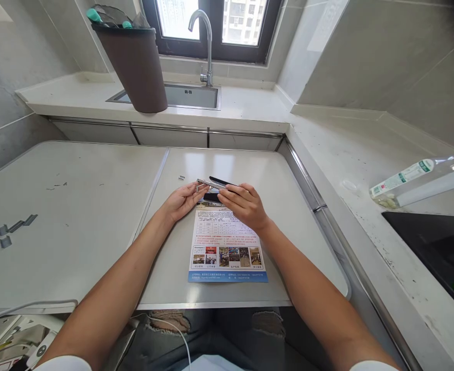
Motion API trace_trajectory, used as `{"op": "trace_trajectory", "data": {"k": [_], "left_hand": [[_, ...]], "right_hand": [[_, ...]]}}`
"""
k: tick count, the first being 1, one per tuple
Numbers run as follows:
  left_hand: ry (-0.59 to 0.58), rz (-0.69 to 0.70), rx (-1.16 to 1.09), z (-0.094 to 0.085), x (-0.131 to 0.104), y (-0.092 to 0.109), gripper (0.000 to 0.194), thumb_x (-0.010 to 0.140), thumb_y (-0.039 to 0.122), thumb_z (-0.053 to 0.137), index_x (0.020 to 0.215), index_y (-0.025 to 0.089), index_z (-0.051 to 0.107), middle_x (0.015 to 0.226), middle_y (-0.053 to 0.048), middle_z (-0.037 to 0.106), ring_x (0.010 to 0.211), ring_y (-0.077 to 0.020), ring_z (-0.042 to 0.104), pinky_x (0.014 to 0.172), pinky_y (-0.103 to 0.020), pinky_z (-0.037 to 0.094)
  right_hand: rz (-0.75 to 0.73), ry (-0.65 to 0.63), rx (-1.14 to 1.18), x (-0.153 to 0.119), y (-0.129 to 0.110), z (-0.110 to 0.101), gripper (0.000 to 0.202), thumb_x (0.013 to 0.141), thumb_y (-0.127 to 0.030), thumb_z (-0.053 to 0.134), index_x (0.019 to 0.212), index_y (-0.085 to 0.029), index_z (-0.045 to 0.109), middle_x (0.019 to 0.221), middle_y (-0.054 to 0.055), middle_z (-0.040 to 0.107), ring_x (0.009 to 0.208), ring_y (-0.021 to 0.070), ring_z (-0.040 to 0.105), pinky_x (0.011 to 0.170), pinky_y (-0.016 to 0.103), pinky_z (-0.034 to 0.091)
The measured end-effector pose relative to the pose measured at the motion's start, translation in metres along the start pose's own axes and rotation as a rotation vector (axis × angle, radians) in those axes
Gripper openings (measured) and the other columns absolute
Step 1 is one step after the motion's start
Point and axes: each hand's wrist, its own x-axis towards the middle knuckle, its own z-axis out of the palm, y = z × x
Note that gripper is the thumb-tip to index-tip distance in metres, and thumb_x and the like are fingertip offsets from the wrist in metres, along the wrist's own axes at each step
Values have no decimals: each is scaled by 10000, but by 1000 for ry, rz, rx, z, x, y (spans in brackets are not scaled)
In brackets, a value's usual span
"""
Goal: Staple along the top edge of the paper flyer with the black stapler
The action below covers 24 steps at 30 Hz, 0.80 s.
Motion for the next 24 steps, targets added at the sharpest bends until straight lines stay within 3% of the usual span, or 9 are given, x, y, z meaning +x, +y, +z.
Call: {"op": "trace_trajectory", "data": {"k": [3,6,8,10,13,16,19,24], "left_hand": [[15,3,-44,1,0,1,274,1037,152,459,1198,81,669,1304,-171,705,1346,-240,621,1238,-391,443],[98,58,-65,0,1,3,297,1017,73,433,1206,62,662,1315,-182,695,1325,-216,637,1232,-336,445],[183,130,-63,0,3,4,303,1017,40,417,1187,68,666,1314,-177,697,1280,-196,667,1192,-304,483],[264,196,-51,-1,5,5,263,1036,68,440,1164,83,669,1293,-166,712,1180,-177,717,1102,-283,554],[359,280,-17,-3,5,7,171,1028,185,595,1166,127,677,1212,-131,752,916,-125,763,859,-220,628],[396,384,11,-5,3,9,249,955,313,744,1146,161,699,1145,-106,776,709,-78,714,639,-165,589],[380,433,79,-5,1,9,347,860,404,837,1091,169,726,1120,-107,783,646,-69,681,560,-162,544],[263,525,334,5,0,0,376,777,458,882,1008,183,774,993,-86,779,584,-79,625,508,-205,476]], "right_hand": [[53,48,-16,-3,2,1,319,1051,-202,489,1206,-343,729,1316,1,732,1320,254,601,1125,524,386],[189,224,5,-4,3,4,300,1000,-197,521,1178,-317,730,1261,24,747,1253,269,628,1126,531,370],[325,355,97,-3,6,6,240,947,-227,602,1142,-280,733,1198,49,758,1165,279,660,1111,528,389],[458,390,284,-3,13,7,227,866,-281,715,1088,-241,739,1101,59,768,1036,273,689,1024,488,466],[582,270,597,-4,27,9,344,708,-349,854,1003,-205,752,950,37,755,881,244,689,843,392,530],[594,108,751,-6,37,12,406,623,-363,912,960,-195,761,902,18,738,848,223,669,806,353,519],[560,4,823,-9,40,14,410,618,-340,921,967,-197,761,899,9,723,843,209,655,805,337,508],[520,-44,886,-9,37,16,404,645,-335,914,989,-199,753,919,9,718,851,201,647,809,324,499]]}}
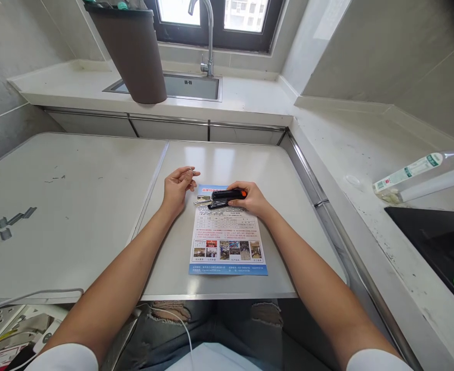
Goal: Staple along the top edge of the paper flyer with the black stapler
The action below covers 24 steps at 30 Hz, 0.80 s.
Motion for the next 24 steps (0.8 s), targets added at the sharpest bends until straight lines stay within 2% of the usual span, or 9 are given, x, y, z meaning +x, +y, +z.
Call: {"op": "trace_trajectory", "data": {"k": [4,7,9,11,12,14,18,21,24], "left_hand": [[-64,103,127,6,-5,-2,272,752,413,890,921,216,809,1024,-61,750,519,-51,515,444,-230,369],[-100,108,187,6,-8,-1,253,754,392,886,928,220,822,759,-14,698,472,-62,432,436,-244,309],[-132,117,261,5,-9,0,235,776,385,871,937,220,826,535,43,544,434,-71,378,443,-250,279],[-164,140,341,5,-12,0,217,789,385,862,931,224,829,446,77,404,412,-70,324,451,-254,251],[-178,152,376,6,-13,0,214,790,389,861,924,226,830,442,80,384,413,-70,315,456,-256,245],[-202,178,441,7,-15,-1,217,791,407,859,906,224,834,461,68,412,434,-75,337,465,-260,253],[-212,277,553,9,-20,-1,233,825,438,823,874,211,843,532,24,553,484,-94,416,487,-267,317],[-228,335,594,10,-22,3,225,829,422,819,882,205,843,626,-8,661,520,-101,471,528,-267,399],[-255,320,587,11,-23,6,209,821,398,827,894,202,842,635,-9,680,523,-102,491,542,-262,428]], "right_hand": [[-7,-50,-50,1,2,-2,404,663,-367,912,988,-186,753,909,11,715,847,201,645,802,323,493],[-44,-98,-133,2,-2,-5,409,704,-409,897,1021,-195,753,943,25,726,878,220,656,830,351,503],[-153,-74,-231,2,-9,-5,370,787,-433,847,1074,-219,752,1062,52,734,986,249,659,913,399,498],[-305,16,-373,0,-19,-1,295,884,-433,769,1117,-254,747,1204,69,711,1112,271,630,1017,457,454],[-372,61,-450,-2,-24,3,260,925,-421,729,1136,-271,743,1265,70,692,1160,276,610,1054,479,425],[-456,86,-597,-6,-33,12,234,980,-386,666,1189,-302,731,1353,64,656,1218,280,581,1081,500,384],[-533,-37,-790,-11,-40,30,311,1021,-345,613,1326,-331,674,1453,54,613,1272,285,550,1067,499,342],[-540,-21,-829,-11,-39,32,346,1040,-312,578,1379,-326,642,1454,56,621,1263,280,551,1056,491,322],[-534,10,-828,-10,-37,29,320,1050,-295,549,1345,-331,666,1437,43,634,1253,270,550,1048,475,319]]}}
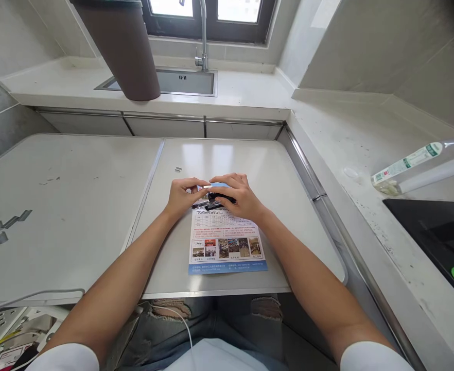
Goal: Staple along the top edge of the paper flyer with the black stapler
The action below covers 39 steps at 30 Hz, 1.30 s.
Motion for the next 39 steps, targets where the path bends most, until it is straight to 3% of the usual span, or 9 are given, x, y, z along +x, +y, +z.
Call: {"op": "trace_trajectory", "data": {"k": [8,19,32,36,39], "left_hand": [[-11,9,-34,0,1,2,194,812,385,847,861,199,830,657,-10,695,525,-97,504,545,-258,429],[-30,-2,-60,-2,1,1,282,751,463,891,874,212,848,644,-24,699,505,-108,522,529,-265,444],[31,-63,-66,-1,-1,2,213,733,374,902,845,204,837,535,25,635,441,-108,532,529,-275,469],[1,-45,-109,-3,0,2,258,790,404,856,940,198,817,650,-1,699,504,-124,583,591,-292,515],[105,-33,-8,-11,5,-4,263,940,437,689,1002,196,773,777,-35,721,614,-148,634,658,-306,535]], "right_hand": [[-11,6,55,0,2,-3,294,1037,-221,521,1224,-310,729,1402,19,672,1218,257,549,1032,471,347],[15,41,200,0,5,-3,356,1009,-193,509,1265,-319,723,1307,10,722,1176,255,585,1026,500,433],[-25,40,242,-1,5,5,424,1007,-174,498,1364,-327,669,1376,20,675,1185,249,577,1048,514,462],[34,88,282,3,3,1,377,1006,-208,520,1314,-326,702,1328,24,700,1183,251,596,1052,521,475],[215,237,269,1,19,-8,362,980,-225,548,1285,-317,720,1317,33,701,1211,259,591,1027,513,496]]}}
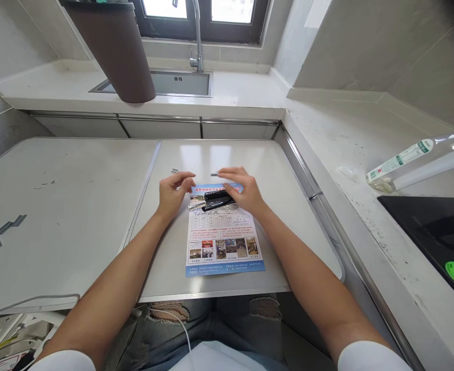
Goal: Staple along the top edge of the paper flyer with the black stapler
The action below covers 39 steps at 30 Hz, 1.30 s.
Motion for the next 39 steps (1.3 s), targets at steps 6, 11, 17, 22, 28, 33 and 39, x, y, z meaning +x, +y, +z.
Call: {"op": "trace_trajectory", "data": {"k": [6,11,17,22,28,33,39], "left_hand": [[93,-47,668,-16,17,-36,226,951,306,596,1104,201,726,1245,-165,638,1180,-331,615,1051,-488,472],[-54,-180,839,-12,17,-57,450,959,266,525,1391,176,609,1528,-202,528,1450,-411,421,1189,-607,305],[-46,-158,818,-17,16,-49,315,954,204,484,1146,187,733,1232,-172,724,1191,-384,600,1028,-538,437],[-9,-156,878,-19,16,-43,128,922,219,571,912,217,698,1030,-153,708,1037,-370,588,902,-498,456],[-41,-157,818,-10,16,-40,118,954,182,548,1011,201,650,992,-148,697,1003,-356,588,854,-459,453],[-123,32,599,4,12,-30,250,999,174,510,1197,214,658,1056,-111,709,1037,-301,618,904,-419,473],[-207,147,453,6,9,-17,158,1003,272,581,1083,230,710,1067,-68,740,1017,-260,643,953,-398,480]], "right_hand": [[411,364,-246,-7,78,-29,394,821,-187,560,1140,-207,789,1211,104,742,1032,280,614,963,512,529],[648,380,-253,-15,112,-34,357,766,-226,602,1058,-171,799,1053,124,776,1010,296,650,983,503,528],[700,390,-295,-13,100,-33,352,807,-245,588,1079,-129,780,1091,172,756,1095,333,636,1050,530,472],[397,311,-278,-7,71,-24,272,826,-266,612,1033,-203,775,831,56,731,781,245,615,887,448,525],[102,99,-95,-8,28,-5,256,877,-213,604,1044,-264,791,799,16,726,784,225,605,792,407,537],[-7,-57,25,-8,14,3,271,969,-289,590,1179,-283,762,971,37,790,962,251,645,899,440,541],[-116,-363,-150,-12,14,18,494,919,-390,732,1383,-259,625,1233,83,742,1111,269,658,989,461,481]]}}
